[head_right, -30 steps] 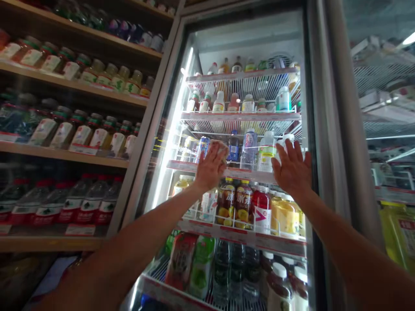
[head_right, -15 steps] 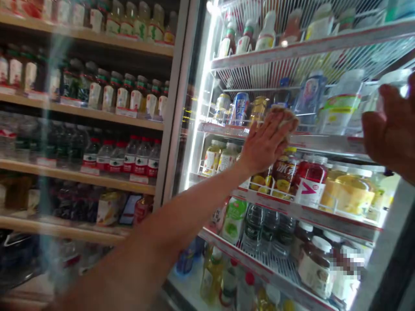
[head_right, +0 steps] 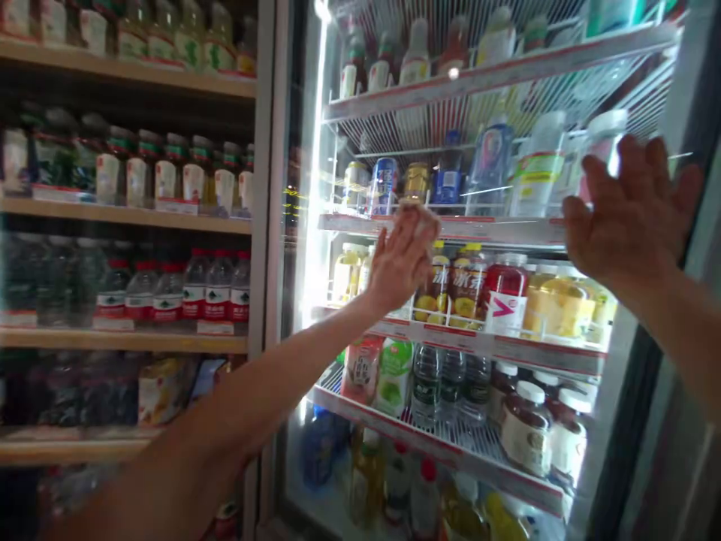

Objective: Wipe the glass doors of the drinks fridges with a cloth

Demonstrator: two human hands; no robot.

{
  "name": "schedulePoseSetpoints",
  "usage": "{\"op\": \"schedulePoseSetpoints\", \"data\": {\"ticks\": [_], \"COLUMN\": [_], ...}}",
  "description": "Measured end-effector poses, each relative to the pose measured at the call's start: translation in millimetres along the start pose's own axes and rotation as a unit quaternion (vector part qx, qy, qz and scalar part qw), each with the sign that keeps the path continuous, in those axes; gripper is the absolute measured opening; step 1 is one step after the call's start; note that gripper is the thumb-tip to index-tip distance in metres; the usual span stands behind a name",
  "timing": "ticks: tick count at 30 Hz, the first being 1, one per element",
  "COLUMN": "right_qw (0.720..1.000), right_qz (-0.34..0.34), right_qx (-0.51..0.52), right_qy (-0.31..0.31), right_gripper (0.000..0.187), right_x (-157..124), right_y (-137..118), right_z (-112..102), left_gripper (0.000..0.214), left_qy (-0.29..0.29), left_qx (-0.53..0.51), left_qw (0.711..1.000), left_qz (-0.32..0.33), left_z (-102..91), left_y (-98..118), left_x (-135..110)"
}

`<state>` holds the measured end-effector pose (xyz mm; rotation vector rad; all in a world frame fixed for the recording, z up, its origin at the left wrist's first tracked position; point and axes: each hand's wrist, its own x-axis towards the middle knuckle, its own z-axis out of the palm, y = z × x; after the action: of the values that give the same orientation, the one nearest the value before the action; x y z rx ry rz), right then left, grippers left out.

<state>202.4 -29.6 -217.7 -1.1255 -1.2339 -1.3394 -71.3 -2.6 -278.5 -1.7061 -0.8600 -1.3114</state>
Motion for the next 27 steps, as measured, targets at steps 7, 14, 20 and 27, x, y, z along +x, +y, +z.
{"op": "schedulePoseSetpoints", "data": {"ticks": [7, 14, 20, 27], "right_qw": [1.000, 1.000, 0.999, 0.997], "right_qz": [0.009, 0.019, 0.017, 0.060], "right_qx": [0.017, 0.002, 0.025, 0.022], "right_qy": [-0.008, -0.009, -0.032, -0.049], "right_gripper": [0.056, 0.056, 0.054, 0.059], "right_x": [-30, -38, -42, -58], "right_y": [-10, -13, -7, -25], "right_z": [-9, -5, -11, -12], "left_gripper": [0.048, 0.048, 0.043, 0.051], "left_qy": [0.060, 0.082, -0.002, 0.131], "left_qx": [0.009, 0.011, -0.007, 0.022], "left_qw": [0.990, 0.984, 1.000, 0.957], "left_qz": [-0.126, -0.159, -0.002, -0.257], "left_z": [-23.5, -14.4, -5.6, -23.9], "left_y": [-79, -59, -21, -84], "left_x": [-7, -8, -36, -19]}}
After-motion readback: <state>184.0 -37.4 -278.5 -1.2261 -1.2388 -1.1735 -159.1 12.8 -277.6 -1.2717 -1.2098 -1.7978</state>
